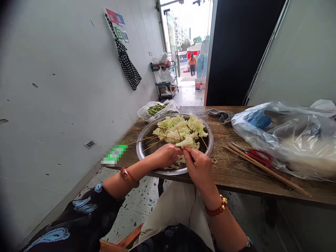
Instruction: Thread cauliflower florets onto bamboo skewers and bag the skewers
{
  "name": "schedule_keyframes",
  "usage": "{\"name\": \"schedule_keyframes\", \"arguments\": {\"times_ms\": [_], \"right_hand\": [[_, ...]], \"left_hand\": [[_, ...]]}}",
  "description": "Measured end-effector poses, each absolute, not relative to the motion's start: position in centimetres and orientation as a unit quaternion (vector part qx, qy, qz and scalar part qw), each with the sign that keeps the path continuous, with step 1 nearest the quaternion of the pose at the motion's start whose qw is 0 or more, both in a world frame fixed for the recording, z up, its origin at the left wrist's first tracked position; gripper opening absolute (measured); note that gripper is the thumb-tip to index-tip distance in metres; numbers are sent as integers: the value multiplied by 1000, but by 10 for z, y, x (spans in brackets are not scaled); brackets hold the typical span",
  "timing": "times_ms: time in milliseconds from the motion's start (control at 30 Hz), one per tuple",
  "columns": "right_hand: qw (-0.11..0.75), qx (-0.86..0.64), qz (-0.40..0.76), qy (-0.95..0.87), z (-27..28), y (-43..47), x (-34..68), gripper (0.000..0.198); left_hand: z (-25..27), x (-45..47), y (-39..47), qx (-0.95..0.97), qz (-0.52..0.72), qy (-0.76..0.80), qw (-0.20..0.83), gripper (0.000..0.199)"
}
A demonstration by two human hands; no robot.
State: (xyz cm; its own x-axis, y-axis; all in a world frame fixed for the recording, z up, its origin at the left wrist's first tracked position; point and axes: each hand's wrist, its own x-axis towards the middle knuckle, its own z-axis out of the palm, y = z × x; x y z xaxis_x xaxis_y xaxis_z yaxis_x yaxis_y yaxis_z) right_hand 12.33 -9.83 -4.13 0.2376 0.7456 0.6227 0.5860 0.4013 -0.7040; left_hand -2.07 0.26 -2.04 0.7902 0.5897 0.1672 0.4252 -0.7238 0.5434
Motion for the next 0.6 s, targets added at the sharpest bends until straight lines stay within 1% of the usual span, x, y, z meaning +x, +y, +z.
{"name": "schedule_keyframes", "arguments": {"times_ms": [67, 167, 300, 433, 500, 600], "right_hand": [[569, -544, 81, -611, -39, -99, 123, 23], [573, -547, 96, -602, -39, -100, 124, 24], [579, -554, 107, -589, -42, -98, 125, 24], [568, -552, 119, -599, -43, -98, 125, 24], [561, -549, 123, -607, -42, -98, 125, 23], [555, -545, 122, -617, -41, -99, 123, 23]], "left_hand": [[-13, -23, 0, 896, 216, 285, 265, 13], [-6, -26, 0, 832, 296, 305, 357, 4], [-2, -29, 2, 721, 375, 316, 490, 18], [0, -32, 2, 632, 442, 309, 557, 33], [1, -32, 1, 603, 460, 301, 578, 34], [1, -33, 0, 567, 473, 296, 606, 31]]}}
